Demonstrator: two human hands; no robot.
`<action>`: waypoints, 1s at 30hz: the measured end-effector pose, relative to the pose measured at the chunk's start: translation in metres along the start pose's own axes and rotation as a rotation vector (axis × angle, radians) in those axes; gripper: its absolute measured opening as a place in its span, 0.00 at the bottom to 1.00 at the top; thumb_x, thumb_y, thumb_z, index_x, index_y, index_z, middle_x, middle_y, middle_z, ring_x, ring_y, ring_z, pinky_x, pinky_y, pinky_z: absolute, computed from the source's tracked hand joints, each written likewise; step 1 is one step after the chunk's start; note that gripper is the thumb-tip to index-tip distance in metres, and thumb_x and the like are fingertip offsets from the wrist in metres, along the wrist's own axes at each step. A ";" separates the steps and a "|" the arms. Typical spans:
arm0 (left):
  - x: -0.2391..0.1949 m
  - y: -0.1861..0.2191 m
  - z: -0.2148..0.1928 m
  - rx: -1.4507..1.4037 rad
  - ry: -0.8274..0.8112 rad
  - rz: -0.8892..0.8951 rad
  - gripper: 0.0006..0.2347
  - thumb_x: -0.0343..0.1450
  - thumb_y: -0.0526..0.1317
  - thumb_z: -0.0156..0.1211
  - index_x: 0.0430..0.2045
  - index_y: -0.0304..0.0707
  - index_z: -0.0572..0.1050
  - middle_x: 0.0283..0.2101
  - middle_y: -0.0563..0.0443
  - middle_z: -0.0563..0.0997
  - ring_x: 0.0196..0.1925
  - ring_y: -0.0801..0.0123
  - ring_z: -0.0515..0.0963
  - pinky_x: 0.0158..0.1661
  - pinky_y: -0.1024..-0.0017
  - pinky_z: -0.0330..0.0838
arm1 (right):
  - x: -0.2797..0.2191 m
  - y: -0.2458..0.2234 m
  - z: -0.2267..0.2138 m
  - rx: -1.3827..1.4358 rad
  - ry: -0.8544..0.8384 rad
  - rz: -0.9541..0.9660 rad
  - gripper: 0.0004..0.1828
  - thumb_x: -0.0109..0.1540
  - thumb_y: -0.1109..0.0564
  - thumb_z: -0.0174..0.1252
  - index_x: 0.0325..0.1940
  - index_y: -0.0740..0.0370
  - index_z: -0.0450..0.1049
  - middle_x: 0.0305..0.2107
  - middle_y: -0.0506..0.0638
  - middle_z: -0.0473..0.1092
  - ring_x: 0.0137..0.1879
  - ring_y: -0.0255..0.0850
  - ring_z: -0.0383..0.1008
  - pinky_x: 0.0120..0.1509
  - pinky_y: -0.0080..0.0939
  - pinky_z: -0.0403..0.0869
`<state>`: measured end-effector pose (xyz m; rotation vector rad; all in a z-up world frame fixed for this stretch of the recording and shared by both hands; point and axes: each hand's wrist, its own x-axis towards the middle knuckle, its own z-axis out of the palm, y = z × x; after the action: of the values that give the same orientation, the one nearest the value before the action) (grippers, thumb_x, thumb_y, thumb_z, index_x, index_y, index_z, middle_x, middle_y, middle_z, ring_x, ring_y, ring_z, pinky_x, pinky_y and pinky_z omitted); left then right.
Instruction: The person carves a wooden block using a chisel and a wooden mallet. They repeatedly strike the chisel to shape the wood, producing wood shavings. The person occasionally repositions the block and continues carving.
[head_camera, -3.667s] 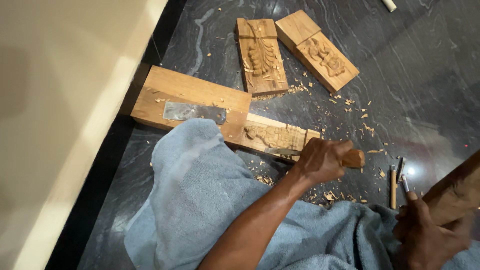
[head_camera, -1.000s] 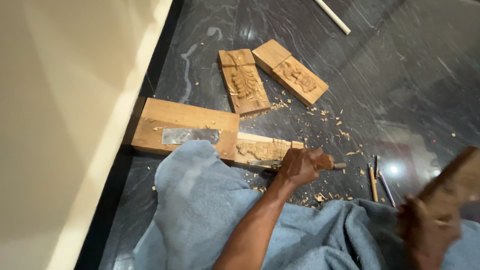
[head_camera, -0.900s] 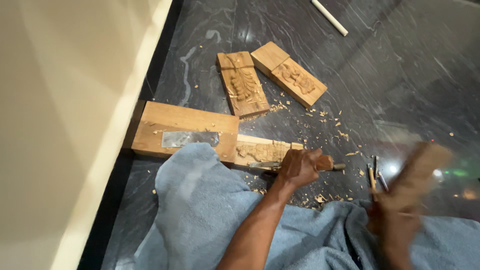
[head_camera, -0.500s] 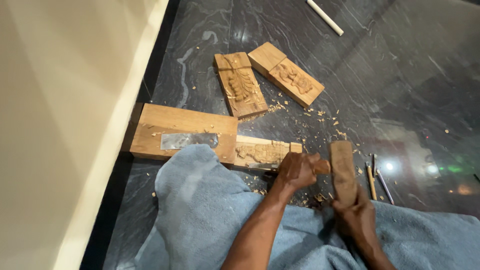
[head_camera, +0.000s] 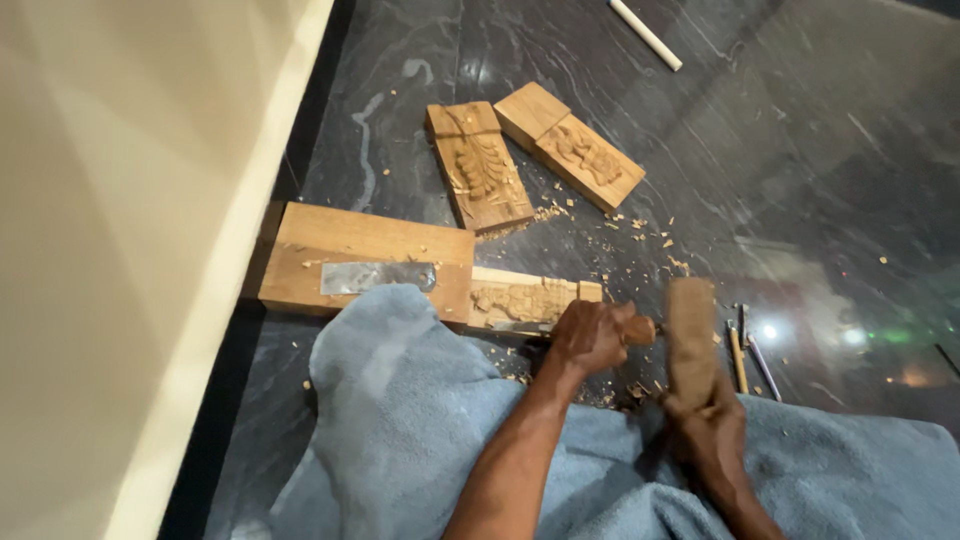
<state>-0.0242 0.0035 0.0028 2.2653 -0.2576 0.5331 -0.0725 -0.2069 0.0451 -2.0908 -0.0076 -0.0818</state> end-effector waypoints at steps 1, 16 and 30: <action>-0.002 0.001 0.000 -0.008 0.056 0.016 0.07 0.62 0.33 0.64 0.31 0.38 0.78 0.27 0.42 0.84 0.26 0.54 0.84 0.27 0.58 0.77 | 0.001 0.004 -0.002 0.131 0.029 -0.070 0.28 0.55 0.59 0.63 0.59 0.65 0.69 0.37 0.49 0.74 0.37 0.34 0.74 0.36 0.35 0.73; -0.008 -0.015 -0.014 -0.059 0.165 -0.028 0.04 0.70 0.42 0.63 0.29 0.44 0.79 0.32 0.46 0.86 0.33 0.56 0.86 0.33 0.58 0.77 | -0.004 -0.009 0.005 -0.108 0.031 0.088 0.27 0.56 0.59 0.64 0.58 0.69 0.72 0.38 0.57 0.75 0.37 0.44 0.75 0.39 0.45 0.74; 0.005 0.026 -0.020 -0.111 0.019 0.064 0.10 0.61 0.36 0.65 0.34 0.40 0.76 0.29 0.40 0.84 0.30 0.53 0.86 0.31 0.58 0.79 | -0.006 -0.053 -0.049 0.124 0.214 0.203 0.23 0.59 0.66 0.65 0.57 0.64 0.69 0.34 0.54 0.73 0.28 0.40 0.71 0.26 0.41 0.69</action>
<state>-0.0350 0.0007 0.0346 2.1497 -0.3425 0.5601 -0.0830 -0.2224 0.1146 -1.9385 0.3205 -0.1773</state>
